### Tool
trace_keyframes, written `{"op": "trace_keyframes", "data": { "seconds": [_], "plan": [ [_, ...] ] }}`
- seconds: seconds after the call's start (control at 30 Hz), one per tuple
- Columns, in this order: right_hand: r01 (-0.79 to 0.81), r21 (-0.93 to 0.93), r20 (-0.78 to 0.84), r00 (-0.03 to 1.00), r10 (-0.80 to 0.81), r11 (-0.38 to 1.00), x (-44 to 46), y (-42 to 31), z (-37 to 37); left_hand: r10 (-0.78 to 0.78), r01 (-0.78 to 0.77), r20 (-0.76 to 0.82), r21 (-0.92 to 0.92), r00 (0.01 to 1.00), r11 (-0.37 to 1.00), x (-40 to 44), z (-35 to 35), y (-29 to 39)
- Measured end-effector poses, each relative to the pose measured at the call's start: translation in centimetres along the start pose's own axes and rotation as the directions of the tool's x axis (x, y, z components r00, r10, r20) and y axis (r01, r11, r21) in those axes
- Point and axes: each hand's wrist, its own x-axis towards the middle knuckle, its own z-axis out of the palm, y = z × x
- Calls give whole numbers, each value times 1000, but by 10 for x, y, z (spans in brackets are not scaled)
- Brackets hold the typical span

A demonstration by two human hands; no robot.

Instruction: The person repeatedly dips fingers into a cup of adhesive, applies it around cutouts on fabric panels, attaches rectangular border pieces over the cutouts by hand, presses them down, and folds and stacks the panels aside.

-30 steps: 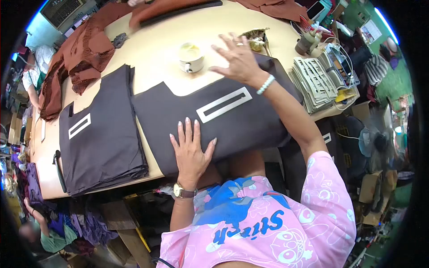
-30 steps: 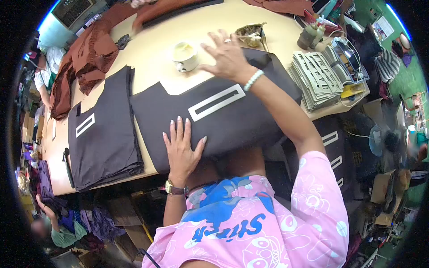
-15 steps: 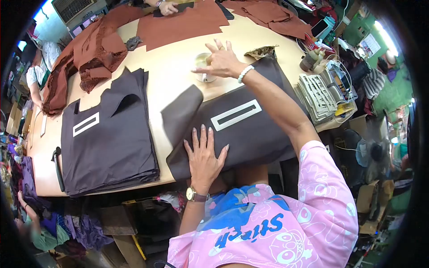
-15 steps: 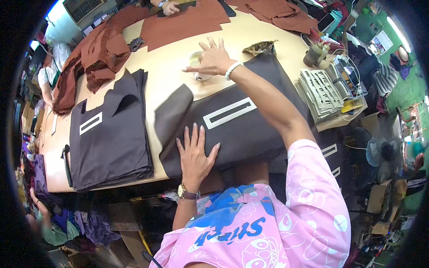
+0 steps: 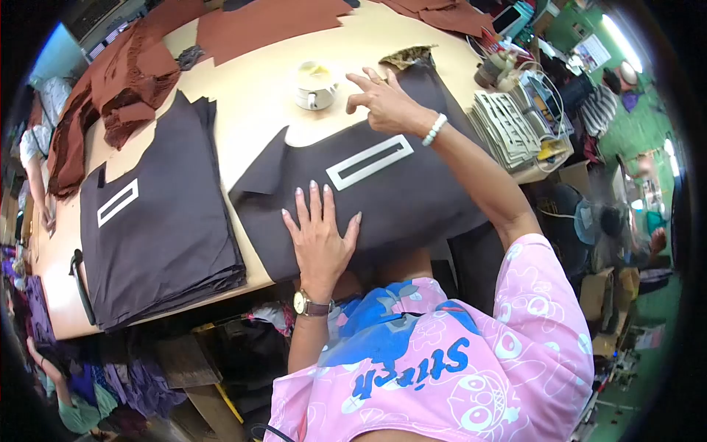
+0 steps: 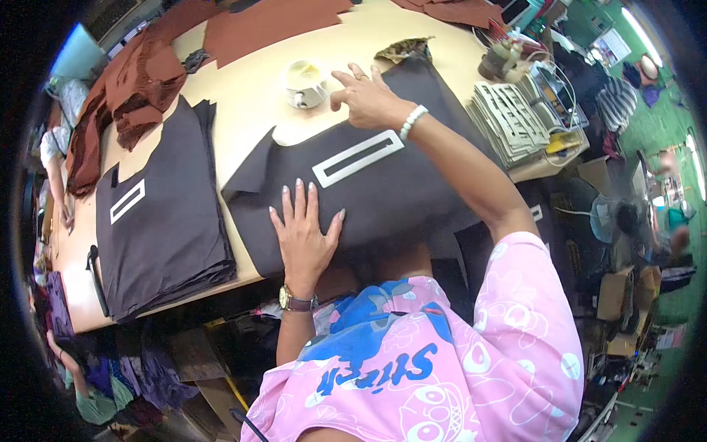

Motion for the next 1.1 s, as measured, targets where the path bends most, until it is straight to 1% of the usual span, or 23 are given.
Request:
{"op": "trace_keyframes", "data": {
  "seconds": [0.07, 0.13, 0.23, 0.27, 0.37, 0.4, 0.47, 0.5, 0.6, 0.73, 0.87, 0.97, 1.1],
  "plan": [
    [-90, 153, -27, 995, 95, 984, -29, 10, 10, 1, -1, 6, 5, 1000, 1000, -1, 1, 0],
    [-156, 310, -53, 982, 181, 938, -60, 19, 16, -1, 1, 11, 6, 1000, 1000, 0, 1, 0],
    [-241, 543, -58, 945, 322, 804, -98, 31, 44, 5, -5, 12, 16, 1000, 1000, -1, 2, 0],
    [-229, 599, -52, 945, 323, 767, -106, 32, 51, 2, -2, 20, 15, 1000, 1000, 0, 1, 0],
    [-193, 611, -85, 948, 306, 768, -116, 23, 64, 2, -2, 28, 19, 1000, 1000, 0, 1, 1],
    [-333, 439, 33, 934, 356, 834, -119, 17, 66, 1, -2, 31, 22, 1000, 1000, 0, 1, 1],
    [-355, 208, -48, 927, 372, 912, -122, 4, 66, -2, 1, 38, 28, 999, 1000, 0, 2, 1],
    [-365, 86, -87, 924, 372, 927, -122, 1, 67, -4, 3, 38, 31, 999, 1000, 0, 2, 1],
    [-366, -195, -123, 929, 348, 910, -119, 1, 67, -3, 1, 40, 43, 999, 999, 0, 2, 2],
    [-333, -338, -135, 943, 305, 880, -119, -8, 65, 1, -4, 46, 62, 999, 998, 0, 2, 2],
    [-234, -440, -74, 972, 225, 867, -124, -27, 55, 4, -7, 51, 75, 999, 997, 1, 3, 1],
    [-280, -447, -106, 959, 261, 849, -120, -20, 54, 14, -18, 47, 84, 999, 996, 1, 2, 2],
    [-308, -469, -91, 949, 302, 828, -112, -7, 63, 16, -20, 48, 76, 999, 997, 0, 1, 2]
  ]
}}
